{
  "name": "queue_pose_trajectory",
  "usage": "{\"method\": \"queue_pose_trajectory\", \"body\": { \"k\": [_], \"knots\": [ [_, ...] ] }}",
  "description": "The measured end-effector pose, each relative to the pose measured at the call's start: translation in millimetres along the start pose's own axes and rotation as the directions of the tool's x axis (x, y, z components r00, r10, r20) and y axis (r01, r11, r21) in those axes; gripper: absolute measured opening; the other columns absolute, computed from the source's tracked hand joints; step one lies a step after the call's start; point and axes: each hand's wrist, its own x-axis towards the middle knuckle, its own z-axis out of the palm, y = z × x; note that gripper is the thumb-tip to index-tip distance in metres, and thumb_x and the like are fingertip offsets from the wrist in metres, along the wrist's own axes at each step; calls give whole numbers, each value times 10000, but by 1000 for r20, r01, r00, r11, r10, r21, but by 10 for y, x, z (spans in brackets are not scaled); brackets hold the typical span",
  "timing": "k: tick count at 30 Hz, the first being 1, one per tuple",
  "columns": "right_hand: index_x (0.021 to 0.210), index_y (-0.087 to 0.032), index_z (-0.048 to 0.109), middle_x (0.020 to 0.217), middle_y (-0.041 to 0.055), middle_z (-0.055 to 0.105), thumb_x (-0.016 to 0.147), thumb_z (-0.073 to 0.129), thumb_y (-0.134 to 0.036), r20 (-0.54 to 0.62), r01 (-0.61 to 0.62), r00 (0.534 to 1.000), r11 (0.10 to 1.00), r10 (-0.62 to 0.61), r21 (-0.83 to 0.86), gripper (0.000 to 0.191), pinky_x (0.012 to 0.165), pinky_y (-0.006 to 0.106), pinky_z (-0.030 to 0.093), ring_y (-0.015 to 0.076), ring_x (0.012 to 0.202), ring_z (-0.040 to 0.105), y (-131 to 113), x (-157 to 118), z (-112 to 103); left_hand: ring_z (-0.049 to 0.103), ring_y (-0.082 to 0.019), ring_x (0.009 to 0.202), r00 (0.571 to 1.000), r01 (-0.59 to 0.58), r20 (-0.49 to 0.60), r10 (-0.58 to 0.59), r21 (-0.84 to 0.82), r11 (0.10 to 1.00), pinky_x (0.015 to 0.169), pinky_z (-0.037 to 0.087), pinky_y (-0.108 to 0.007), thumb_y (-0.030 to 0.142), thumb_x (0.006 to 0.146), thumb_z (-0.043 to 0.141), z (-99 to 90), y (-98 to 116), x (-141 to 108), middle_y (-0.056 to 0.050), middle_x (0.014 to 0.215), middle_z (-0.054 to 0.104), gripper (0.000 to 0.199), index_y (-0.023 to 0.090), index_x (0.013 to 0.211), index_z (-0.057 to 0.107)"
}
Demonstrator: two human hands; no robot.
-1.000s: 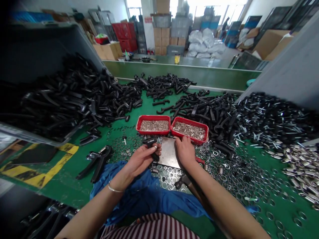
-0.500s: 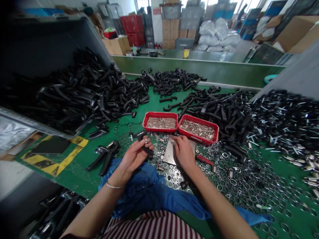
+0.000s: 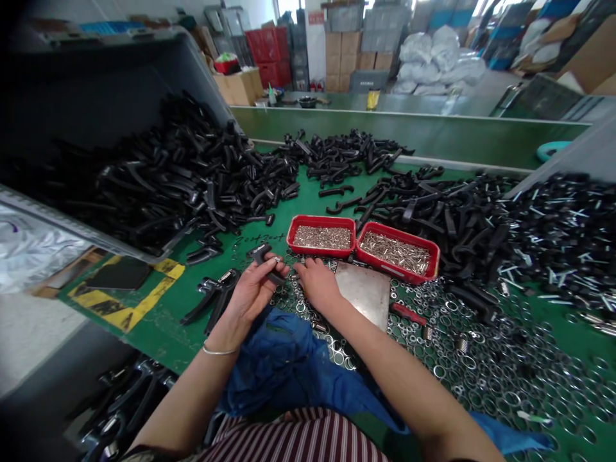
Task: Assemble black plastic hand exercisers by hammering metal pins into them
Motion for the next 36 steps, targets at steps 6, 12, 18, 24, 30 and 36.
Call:
{"method": "queue_pose_trajectory", "body": {
  "k": [6, 12, 18, 24, 30, 36],
  "knots": [
    [923, -208, 571, 1019, 101, 604, 879, 590, -161, -16, 41, 999, 999, -41, 15, 67, 863, 373, 463, 257, 1023, 530, 75, 107, -82, 637, -71, 722, 988, -96, -100, 115, 175, 980, 756, 521, -218, 203, 730, 814, -252, 21, -41, 3, 941, 663, 320, 161, 1016, 678],
    [1073, -234, 515, 826, -15, 534, 896, 594, -352, 166, -338, 930, 584, 328, 738, 227, 630, 338, 489, 153, 620, 563, 473, -587, -506, 550, -72, 609, 992, 99, 63, -111, 173, 980, 686, 513, -264, 328, 760, 795, -15, -341, -19, 23, 725, 581, 291, 129, 914, 648],
    [976, -232, 539, 742, -52, 545, 827, 727, -393, 351, -416, 849, 92, 395, 904, 288, 548, 250, 422, 93, 550, 531, 510, -1278, -628, 621, -110, 692, 935, 220, 196, -295, 329, 918, 709, 461, -248, 343, 726, 815, 380, -840, -27, -25, 789, 659, 377, 127, 1001, 674],
    [938, -236, 510, 650, -77, 542, 802, 761, -407, 303, -323, 850, -27, 431, 946, 332, 412, 195, 394, 75, 464, 465, 456, -1313, -662, 622, -145, 730, 933, 202, 163, -320, 500, 842, 738, 459, -280, 378, 713, 817, 516, -1038, -143, -35, 800, 687, 385, 133, 983, 695],
    [844, -238, 470, 577, -91, 533, 770, 777, -456, 309, -277, 827, -137, 469, 951, 384, 304, 147, 279, 49, 380, 349, 453, -1276, -651, 619, -155, 756, 934, 185, 175, -313, 513, 838, 770, 465, -294, 382, 743, 794, 593, -1092, -251, -40, 827, 688, 338, 152, 972, 701],
    [792, -215, 459, 549, -98, 471, 772, 784, -452, 417, -326, 801, -273, 429, 905, 403, 320, 129, 235, 27, 389, 298, 511, -1332, -671, 600, -144, 730, 926, 179, 191, -327, 540, 822, 752, 456, -282, 374, 734, 800, 602, -1096, -279, -31, 803, 676, 325, 146, 949, 712]
  ]
}}
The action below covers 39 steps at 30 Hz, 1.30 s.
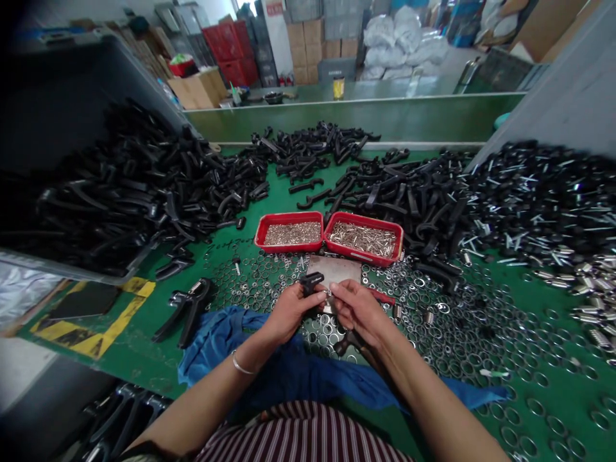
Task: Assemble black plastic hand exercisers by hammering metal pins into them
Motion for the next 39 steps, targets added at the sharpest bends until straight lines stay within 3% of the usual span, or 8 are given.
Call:
{"method": "queue_pose_trajectory", "body": {
  "k": [6, 9, 13, 16, 20, 25, 33, 39],
  "knots": [
    [864, -191, 543, 660, -55, 519, 782, 784, -404, 73, -68, 995, 997, 67, 21, 332, 405, 141, 344, 41, 491, 401, 7, -29, -2, 613, -172, 767, 999, -35, 6, 35, 70, 997, 795, 463, -309, 380, 751, 782, -35, 8, -55, -40, 843, 693, 297, 163, 944, 719],
    [952, -213, 562, 695, -41, 571, 808, 742, -436, 34, 55, 998, 988, -50, -144, 321, 462, 202, 426, 77, 510, 479, -9, -42, -2, 607, -205, 835, 989, -146, 48, 139, 211, 967, 834, 463, -336, 354, 782, 754, -107, 56, -70, -57, 890, 682, 245, 182, 952, 719],
    [960, -255, 565, 725, -30, 622, 832, 700, -437, -55, 269, 925, 750, -377, -605, 260, 561, 291, 487, 148, 574, 575, -71, -28, -122, 557, -249, 1008, 943, -293, -39, 331, 380, 877, 1001, 404, -378, 252, 759, 766, -275, 150, -57, -76, 1005, 624, 222, 203, 963, 694],
    [938, -259, 587, 787, -8, 649, 850, 673, -413, -2, 290, 887, 562, -461, -775, 197, 650, 332, 507, 182, 676, 616, -121, -30, -255, 542, -248, 1099, 930, -305, -107, 352, 310, 900, 1070, 365, -375, 166, 749, 751, -363, 238, -49, -82, 1145, 584, 395, 213, 1125, 639],
    [953, -268, 563, 788, 0, 671, 870, 654, -419, -13, 277, 897, 584, -442, -763, 195, 682, 366, 534, 207, 721, 659, -140, -69, -287, 581, -217, 1031, 930, -333, -97, 354, 183, 925, 992, 429, -331, 73, 724, 707, -341, 301, -41, -72, 1104, 600, 432, 211, 1126, 627],
    [978, -268, 525, 853, 14, 696, 826, 715, -453, -158, 315, 869, 771, -468, -554, 305, 702, 370, 565, 214, 752, 699, -102, -118, -33, 504, -109, 528, 990, -114, 93, 108, 56, 992, 556, 423, -251, 134, 761, 624, -149, 151, 52, 42, 699, 560, 468, 237, 1194, 478],
    [1004, -265, 544, 956, 35, 665, 864, 657, -454, -249, 351, 787, 742, -564, -572, 260, 763, 366, 543, 199, 785, 655, 100, -57, 186, 443, -56, 497, 978, 101, 204, -30, -346, 933, 495, 332, -196, 168, 692, 672, 103, 69, 30, 80, 679, 505, 493, 244, 1095, 398],
    [895, -241, 595, 740, -15, 598, 863, 654, -468, -54, 304, 890, 678, -453, -669, 236, 628, 293, 461, 164, 668, 564, 70, -71, 105, 400, -32, 399, 834, 275, 505, -221, -35, 961, 419, 275, -176, 449, 795, 728, -50, 78, -165, 37, 703, 610, 520, 223, 1164, 441]
  ]
}}
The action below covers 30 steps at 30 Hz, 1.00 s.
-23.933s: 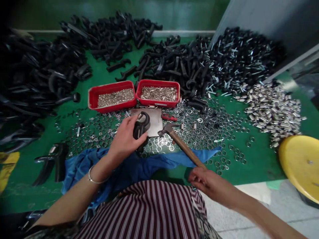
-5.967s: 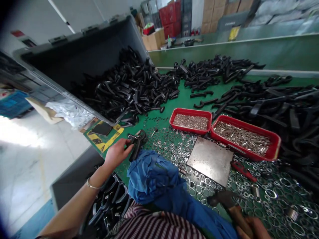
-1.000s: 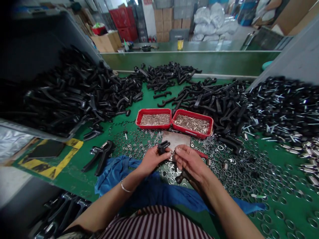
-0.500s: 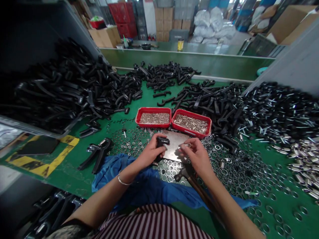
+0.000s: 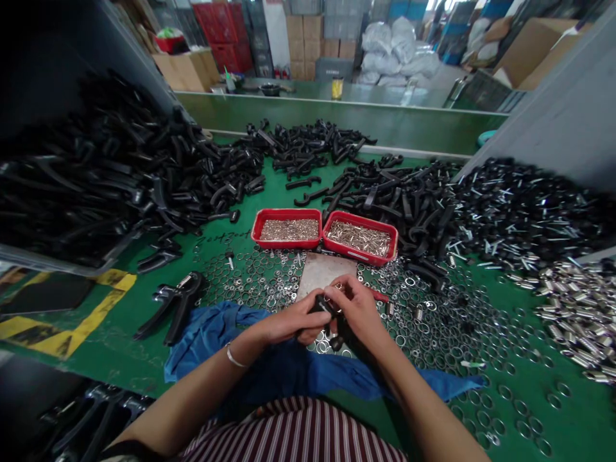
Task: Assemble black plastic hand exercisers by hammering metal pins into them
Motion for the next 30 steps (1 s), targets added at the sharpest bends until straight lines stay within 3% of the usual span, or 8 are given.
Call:
{"method": "queue_pose_trajectory", "body": {
  "k": [3, 7, 11, 14, 18, 21, 25, 30],
  "knots": [
    [888, -233, 584, 688, -35, 579, 891, 614, -481, 191, -65, 980, 996, 51, 67, 250, 587, 276, 440, 140, 599, 541, -8, 8, -73, 310, -24, 325, 998, 36, 57, -37, 7, 999, 368, 216, -179, 557, 905, 542, 5, -39, -33, -16, 682, 665, 423, 189, 1110, 504],
    [906, -222, 607, 779, 4, 641, 920, 554, -445, 127, -13, 991, 981, 38, -193, 229, 632, 313, 462, 172, 665, 582, 144, 90, -400, 417, -43, 380, 958, -206, -212, 195, -32, 978, 399, 282, -174, 428, 880, 616, -14, 44, 6, -22, 677, 676, 264, 175, 912, 546],
    [825, -199, 652, 866, 86, 663, 933, 525, -294, 29, 114, 987, 557, -158, -823, 191, 754, 373, 442, 246, 842, 582, 401, 246, -867, 597, -92, 630, 818, -447, -445, 365, -92, 890, 597, 448, -207, 444, 880, 630, -140, 321, 78, -51, 866, 701, 278, 185, 955, 562],
    [804, -198, 669, 863, 109, 663, 912, 559, -241, 130, 165, 984, 337, -125, -927, 160, 742, 366, 426, 263, 852, 559, 499, 364, -1026, 599, -94, 642, 822, -434, -433, 369, -58, 899, 627, 458, -219, 459, 854, 665, -178, 458, 224, -54, 886, 699, 320, 176, 973, 574],
    [776, -213, 662, 853, 89, 657, 888, 612, -240, 208, 225, 974, 309, -88, -924, 125, 708, 326, 412, 252, 869, 563, 475, 459, -1022, 491, -49, 544, 842, -437, -385, 379, -75, 896, 560, 392, -196, 438, 817, 717, -70, 433, 505, -25, 833, 687, 333, 178, 942, 550],
    [748, -205, 641, 847, 83, 645, 896, 626, -312, 261, 266, 964, 285, -58, -921, 183, 690, 308, 410, 232, 840, 576, 446, 485, -1016, 473, -56, 559, 799, -479, -433, 417, -40, 877, 523, 342, -185, 453, 843, 685, 11, 344, 635, -12, 782, 668, 320, 179, 911, 535],
    [757, -171, 632, 890, 117, 639, 888, 629, -318, 266, 265, 964, 248, -29, -932, 197, 695, 309, 418, 244, 868, 596, 483, 524, -1021, 586, -118, 802, 737, -507, -485, 471, 64, 860, 669, 454, -215, 485, 898, 596, 5, 240, 617, -41, 917, 686, 308, 181, 928, 558],
    [854, -137, 641, 916, 136, 633, 904, 579, -246, 267, 267, 963, 234, -32, -935, 135, 726, 318, 436, 238, 859, 606, 552, 539, -963, 574, -103, 763, 755, -497, -423, 500, 128, 858, 680, 466, -226, 488, 927, 554, -106, 191, 541, -51, 1013, 674, 309, 180, 953, 562]
  ]
}}
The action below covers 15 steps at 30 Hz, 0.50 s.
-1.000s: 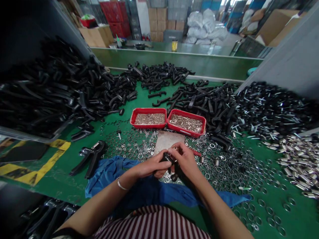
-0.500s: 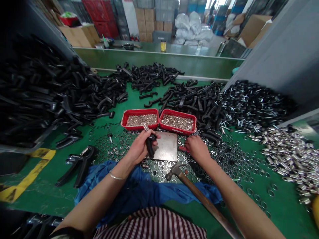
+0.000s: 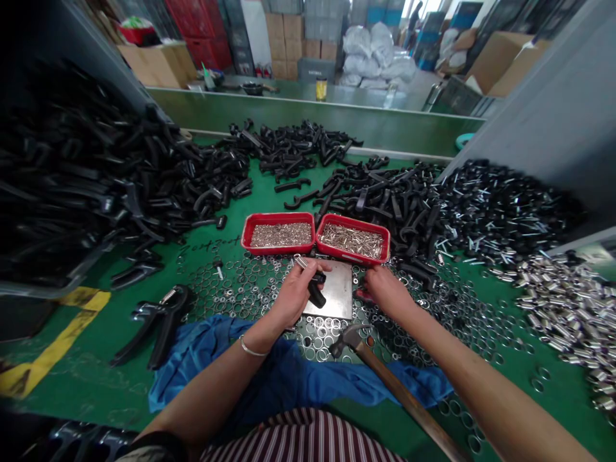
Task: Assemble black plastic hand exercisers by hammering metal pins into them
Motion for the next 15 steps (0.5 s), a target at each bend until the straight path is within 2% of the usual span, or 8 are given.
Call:
{"method": "queue_pose_trajectory", "body": {
  "k": [3, 6, 8, 10, 11, 12, 13, 15],
  "knots": [
    [878, -139, 621, 927, 130, 619, 911, 584, -270, -20, 14, 1000, 1000, -14, -4, 140, 730, 312, 441, 232, 859, 597, -32, -8, 14, 535, -82, 668, 1000, 9, -11, -8, 33, 999, 610, 432, -209, 497, 942, 525, -51, -17, 28, -40, 962, 664, 316, 182, 954, 552],
    [842, -152, 596, 902, 129, 611, 924, 547, -240, -53, 7, 999, 1000, -8, -10, 130, 706, 320, 439, 239, 841, 585, -41, -8, -14, 568, -110, 757, 1000, -12, -27, 15, 114, 993, 662, 469, -223, 498, 951, 506, -70, -24, 43, -47, 977, 645, 324, 180, 971, 560],
    [821, -162, 585, 907, 133, 613, 936, 502, -204, -78, 14, 997, 1000, -14, -9, 147, 741, 341, 451, 249, 870, 582, -66, -25, -68, 583, -138, 846, 998, -46, -34, 55, 217, 975, 727, 495, -249, 495, 953, 500, -74, -11, 33, -55, 999, 635, 326, 178, 980, 573],
    [858, -167, 584, 945, 132, 621, 954, 477, -214, -150, 31, 989, 992, -13, 120, 151, 808, 369, 466, 252, 921, 587, -152, -75, -152, 585, -159, 903, 993, -98, -22, 112, 335, 937, 798, 494, -280, 473, 961, 493, -73, 10, 12, -59, 1000, 631, 308, 180, 985, 584],
    [901, -173, 587, 970, 124, 629, 962, 484, -243, -195, 34, 981, 966, 18, 258, 139, 832, 379, 475, 246, 934, 595, -225, -111, -200, 584, -166, 920, 990, -130, -9, 144, 387, 913, 832, 483, -294, 456, 969, 486, -71, 21, -1, -59, 994, 631, 292, 182, 987, 588],
    [956, -184, 588, 993, 108, 637, 963, 506, -283, -229, 34, 970, 898, 75, 439, 128, 842, 382, 487, 235, 931, 609, -318, -149, -248, 581, -171, 934, 984, -163, 10, 176, 432, 887, 865, 468, -307, 436, 978, 476, -67, 30, -14, -60, 989, 630, 276, 184, 992, 590],
    [1017, -199, 587, 1011, 89, 646, 955, 539, -323, -233, 33, 961, 774, 149, 632, 146, 843, 380, 501, 220, 916, 627, -425, -183, -291, 575, -175, 948, 979, -195, 32, 204, 467, 863, 894, 452, -319, 417, 986, 466, -61, 37, -26, -63, 990, 627, 263, 186, 998, 590],
    [1122, -226, 579, 1026, 55, 661, 929, 598, -379, -138, 14, 953, 416, 270, 909, 247, 836, 371, 527, 191, 878, 659, -658, -219, -351, 562, -183, 968, 966, -247, 66, 249, 512, 823, 922, 431, -335, 390, 998, 445, -44, 41, -48, -70, 999, 616, 246, 185, 1008, 582]
  ]
}}
